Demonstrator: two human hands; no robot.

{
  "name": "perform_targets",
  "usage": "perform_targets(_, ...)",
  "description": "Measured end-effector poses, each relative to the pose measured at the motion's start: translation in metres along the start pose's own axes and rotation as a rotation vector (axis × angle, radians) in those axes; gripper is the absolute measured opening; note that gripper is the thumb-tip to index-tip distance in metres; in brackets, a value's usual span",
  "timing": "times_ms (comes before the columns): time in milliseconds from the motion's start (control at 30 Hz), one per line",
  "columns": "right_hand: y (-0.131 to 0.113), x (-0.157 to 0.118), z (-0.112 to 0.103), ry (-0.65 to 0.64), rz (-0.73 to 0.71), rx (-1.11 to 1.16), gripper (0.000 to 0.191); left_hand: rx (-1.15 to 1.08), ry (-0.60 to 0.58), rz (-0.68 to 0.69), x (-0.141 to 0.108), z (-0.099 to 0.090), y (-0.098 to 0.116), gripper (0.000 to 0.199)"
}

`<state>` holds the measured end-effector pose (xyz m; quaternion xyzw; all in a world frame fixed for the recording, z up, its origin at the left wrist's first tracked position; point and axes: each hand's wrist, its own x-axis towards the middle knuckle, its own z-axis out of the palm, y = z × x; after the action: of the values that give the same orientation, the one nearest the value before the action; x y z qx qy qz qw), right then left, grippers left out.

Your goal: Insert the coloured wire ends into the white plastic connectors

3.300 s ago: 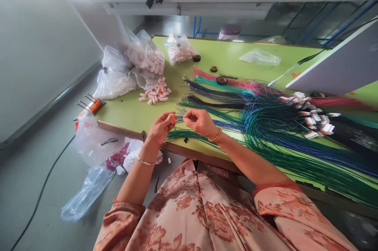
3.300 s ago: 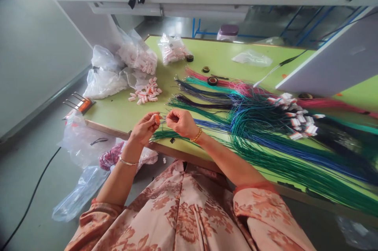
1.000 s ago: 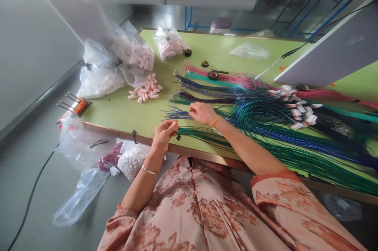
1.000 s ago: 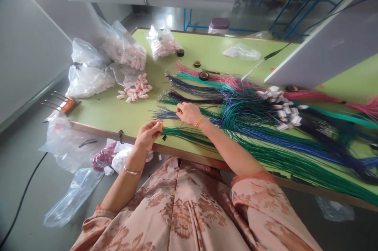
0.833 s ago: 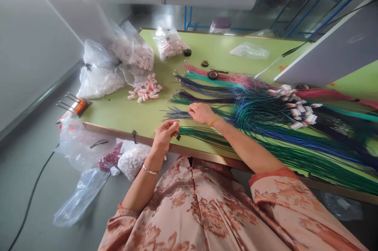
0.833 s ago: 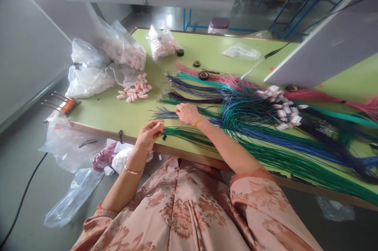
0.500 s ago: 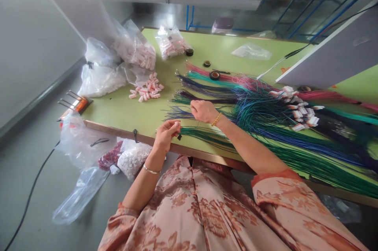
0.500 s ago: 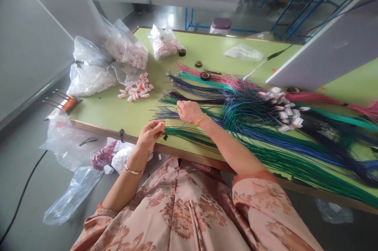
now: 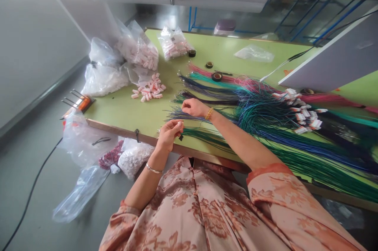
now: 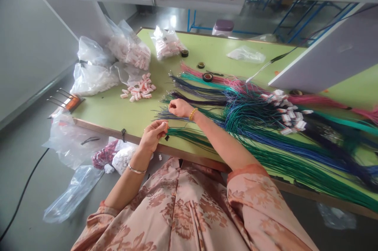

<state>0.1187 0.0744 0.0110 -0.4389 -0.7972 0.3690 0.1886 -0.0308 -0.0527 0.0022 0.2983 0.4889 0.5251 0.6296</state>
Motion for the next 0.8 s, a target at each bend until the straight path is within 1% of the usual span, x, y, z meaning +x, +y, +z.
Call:
perform_targets(67, -0.005, 0.005, 0.004, -0.006, 0.008, 0.014, 0.013, -0.008, -0.004, -0.008, 0.0, 0.001, 0.001, 0.043)
perform_targets(133, -0.01, 0.008, 0.005, -0.008, 0.006, -0.026, 0.012, -0.018, -0.002, -0.029, 0.0, 0.001, 0.001, 0.045)
perform_targets(233, -0.017, 0.007, 0.001, 0.02, 0.007, -0.123, 0.011, -0.033, 0.012, -0.043, -0.001, 0.0, 0.002, 0.045)
perform_targets(300, -0.024, 0.005, -0.003, 0.045, 0.002, -0.182, 0.013, -0.048, 0.021, -0.023, -0.001, 0.0, 0.002, 0.044)
perform_targets(433, -0.038, 0.0, -0.007, 0.045, 0.049, -0.456, 0.015, -0.073, 0.013, 0.007, 0.0, 0.001, 0.001, 0.045)
perform_targets(500, -0.042, -0.001, -0.006, 0.036, 0.076, -0.523, 0.015, -0.089, 0.008, 0.008, 0.0, 0.002, 0.001, 0.044)
perform_targets(667, -0.045, -0.003, -0.006, 0.105, 0.063, -0.441, 0.014, -0.117, -0.01, 0.001, -0.002, 0.006, 0.001, 0.043)
perform_targets(733, -0.046, -0.005, -0.008, 0.132, 0.015, -0.383, 0.013, -0.125, -0.015, -0.001, -0.002, 0.006, 0.002, 0.043)
perform_targets(800, -0.047, -0.009, -0.009, 0.166, -0.06, -0.264, 0.013, -0.147, -0.022, 0.0, -0.001, 0.006, 0.002, 0.042)
